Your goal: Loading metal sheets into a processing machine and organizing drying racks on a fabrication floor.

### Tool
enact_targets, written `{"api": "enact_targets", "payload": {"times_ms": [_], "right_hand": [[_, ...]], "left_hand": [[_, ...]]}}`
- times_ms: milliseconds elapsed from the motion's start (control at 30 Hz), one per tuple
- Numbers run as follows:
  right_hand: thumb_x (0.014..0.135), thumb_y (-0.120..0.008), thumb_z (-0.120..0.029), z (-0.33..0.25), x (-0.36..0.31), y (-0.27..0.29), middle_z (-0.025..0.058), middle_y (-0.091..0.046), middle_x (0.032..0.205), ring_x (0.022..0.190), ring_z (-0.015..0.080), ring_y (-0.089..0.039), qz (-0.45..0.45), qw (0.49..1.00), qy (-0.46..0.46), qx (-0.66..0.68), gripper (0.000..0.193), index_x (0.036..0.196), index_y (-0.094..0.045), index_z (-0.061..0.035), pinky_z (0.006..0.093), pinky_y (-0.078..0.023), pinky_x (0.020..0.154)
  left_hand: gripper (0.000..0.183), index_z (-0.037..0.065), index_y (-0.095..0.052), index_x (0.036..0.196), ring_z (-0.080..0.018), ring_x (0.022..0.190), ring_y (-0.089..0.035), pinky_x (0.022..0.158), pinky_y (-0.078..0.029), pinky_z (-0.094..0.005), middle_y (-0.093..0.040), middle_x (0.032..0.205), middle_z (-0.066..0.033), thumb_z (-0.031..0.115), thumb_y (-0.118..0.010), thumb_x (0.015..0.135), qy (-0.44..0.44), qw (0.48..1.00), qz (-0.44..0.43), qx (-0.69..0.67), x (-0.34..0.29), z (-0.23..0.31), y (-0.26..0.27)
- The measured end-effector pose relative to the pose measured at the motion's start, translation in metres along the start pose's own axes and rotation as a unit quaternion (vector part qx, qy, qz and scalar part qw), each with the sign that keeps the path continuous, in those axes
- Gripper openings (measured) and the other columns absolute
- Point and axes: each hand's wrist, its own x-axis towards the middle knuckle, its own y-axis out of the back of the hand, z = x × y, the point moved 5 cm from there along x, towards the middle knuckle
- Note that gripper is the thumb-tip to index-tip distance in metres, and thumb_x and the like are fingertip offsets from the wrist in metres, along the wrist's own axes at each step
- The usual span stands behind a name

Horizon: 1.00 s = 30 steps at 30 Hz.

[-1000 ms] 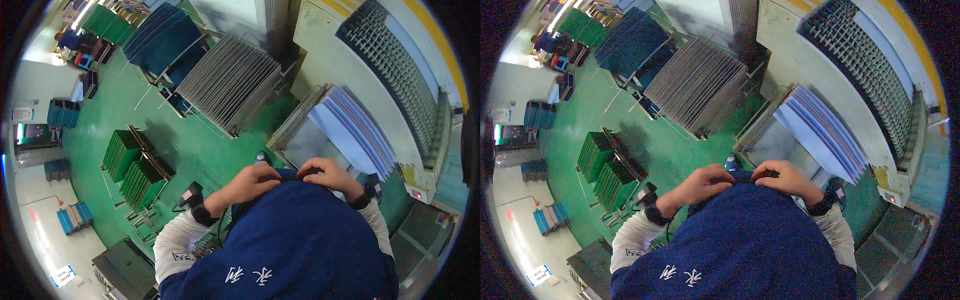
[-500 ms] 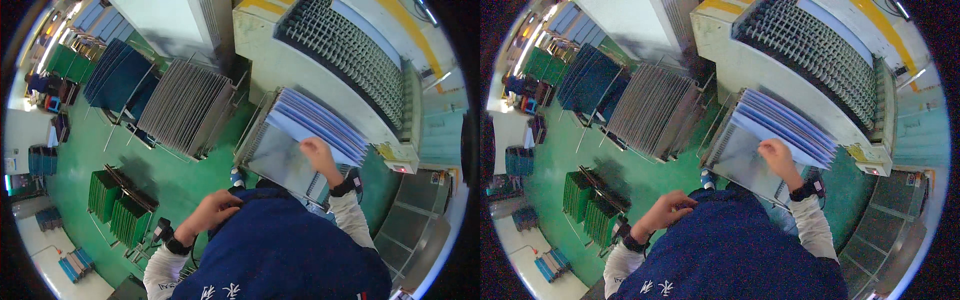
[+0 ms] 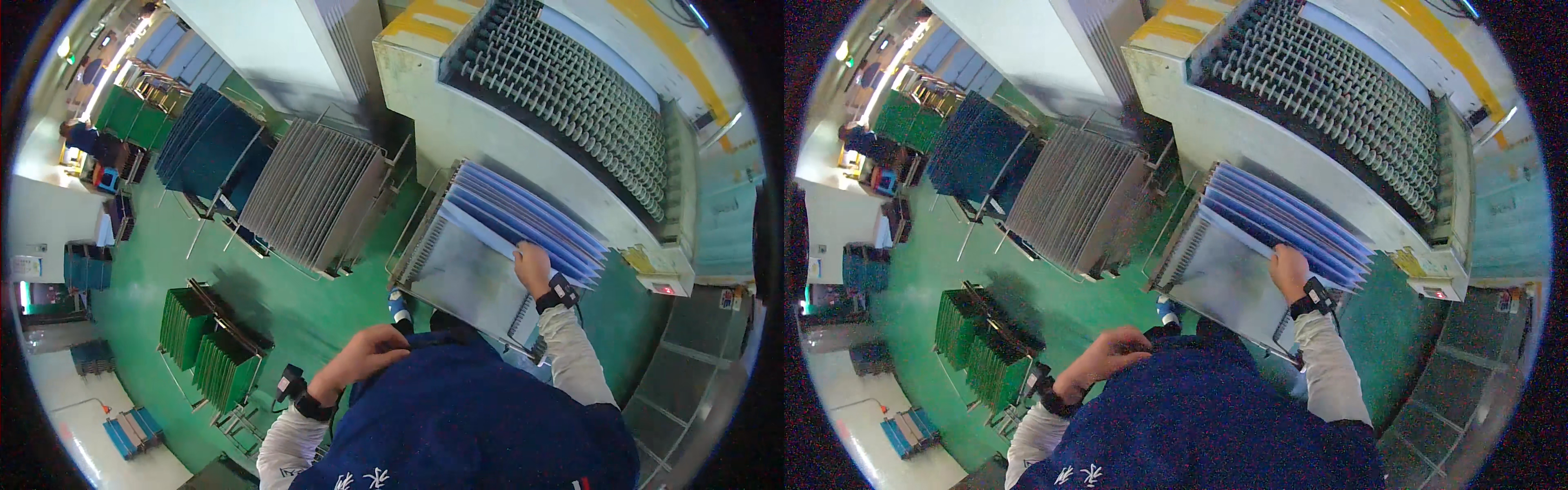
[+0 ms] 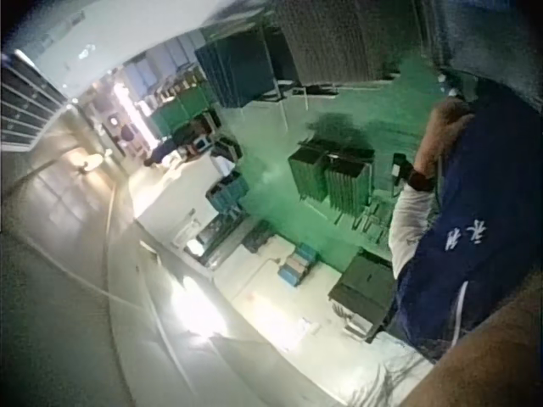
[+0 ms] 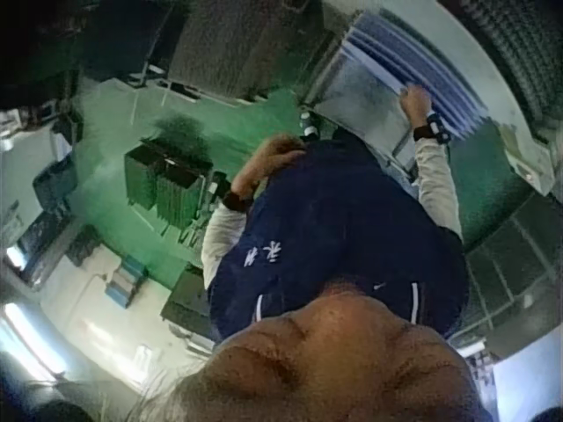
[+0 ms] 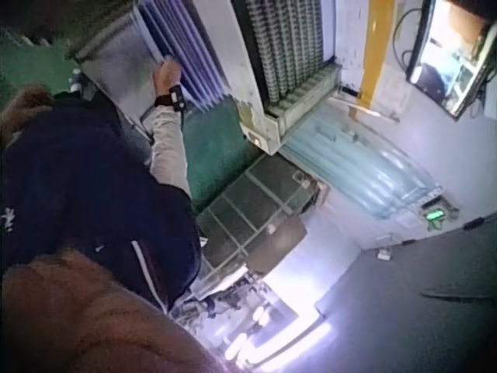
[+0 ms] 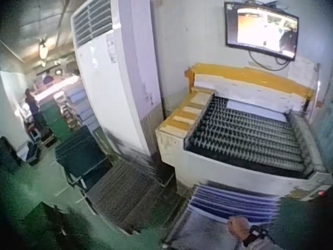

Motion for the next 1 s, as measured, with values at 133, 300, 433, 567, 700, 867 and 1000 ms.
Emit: {"api": "enact_targets", "payload": {"times_ms": [133,300,433,567,700,867,1000], "right_hand": [[0.079,-0.061,-0.022,0.016,0.016,-0.009,0.0179,-0.063,0.076,0.076,0.0383,-0.060,-0.069,0.995,0.003,-0.074,0.017,0.076,-0.061,-0.0049,0.0488,-0.045,0.066],[0.077,-0.062,-0.023,-0.001,0.018,0.039,0.0182,-0.060,0.070,0.071,0.0387,-0.059,-0.015,0.996,0.056,-0.063,0.021,0.070,-0.057,-0.0037,0.0497,-0.043,0.062],[0.077,-0.061,-0.022,-0.029,0.015,0.142,0.0192,-0.060,0.072,0.071,0.0388,-0.059,-0.010,0.996,0.054,-0.073,0.019,0.073,-0.058,-0.0037,0.0489,-0.043,0.060],[0.077,-0.062,-0.021,-0.026,0.004,0.228,0.0215,-0.057,0.071,0.067,0.0357,-0.059,0.065,0.996,0.052,-0.020,0.018,0.079,-0.061,-0.0026,0.0448,-0.043,0.060],[0.079,-0.064,-0.017,0.041,0.009,0.267,0.0119,-0.060,0.068,0.064,0.0220,-0.057,0.119,0.963,-0.068,0.233,0.018,0.084,-0.062,0.0001,0.0336,-0.044,0.060],[0.084,-0.062,-0.016,0.111,0.002,0.258,0.0062,-0.062,0.095,0.084,0.0185,-0.060,0.245,0.712,-0.142,0.642,0.024,0.104,-0.057,-0.0030,0.0324,-0.049,0.076],[0.081,-0.065,-0.011,0.096,0.037,0.235,0.0052,-0.060,0.093,0.089,0.0207,-0.058,0.145,0.544,-0.135,0.815,0.022,0.101,-0.057,-0.0068,0.0373,-0.048,0.080]], "left_hand": [[0.019,0.002,-0.061,0.096,-0.0108,0.084,-0.058,0.074,-0.047,-0.0250,-0.062,0.089,-0.0029,0.014,-0.067,0.083,0.029,0.997,-0.006,-0.065,0.003,-0.004,-0.005],[0.018,0.003,-0.062,0.096,-0.0087,0.082,-0.056,0.071,-0.046,-0.0240,-0.062,0.088,-0.0006,0.014,-0.068,0.083,0.050,0.991,-0.025,-0.119,0.009,-0.014,-0.011],[0.022,0.004,-0.062,0.098,-0.0083,0.077,-0.055,0.068,-0.045,-0.0235,-0.062,0.085,0.0007,0.020,-0.068,0.084,0.062,0.988,-0.032,-0.139,0.023,-0.024,-0.017],[0.028,0.003,-0.062,0.100,-0.0110,0.074,-0.056,0.068,-0.047,-0.0260,-0.062,0.088,-0.0019,0.025,-0.067,0.084,0.140,0.983,-0.026,-0.114,0.047,-0.085,-0.010],[0.028,0.002,-0.063,0.096,-0.0141,0.071,-0.058,0.063,-0.049,-0.0271,-0.063,0.086,-0.0052,0.027,-0.067,0.083,0.219,0.965,0.066,-0.125,0.057,-0.152,0.007],[0.027,0.000,-0.059,0.098,-0.0163,0.063,-0.057,0.056,-0.050,-0.0286,-0.061,0.087,-0.0074,0.023,-0.063,0.086,0.314,0.941,0.105,-0.064,0.042,-0.239,0.026],[0.020,0.004,-0.062,0.088,-0.0130,0.057,-0.053,0.049,-0.045,-0.0302,-0.055,0.068,-0.0042,0.023,-0.060,0.083,0.350,0.900,0.114,-0.234,0.007,-0.273,0.011]]}}
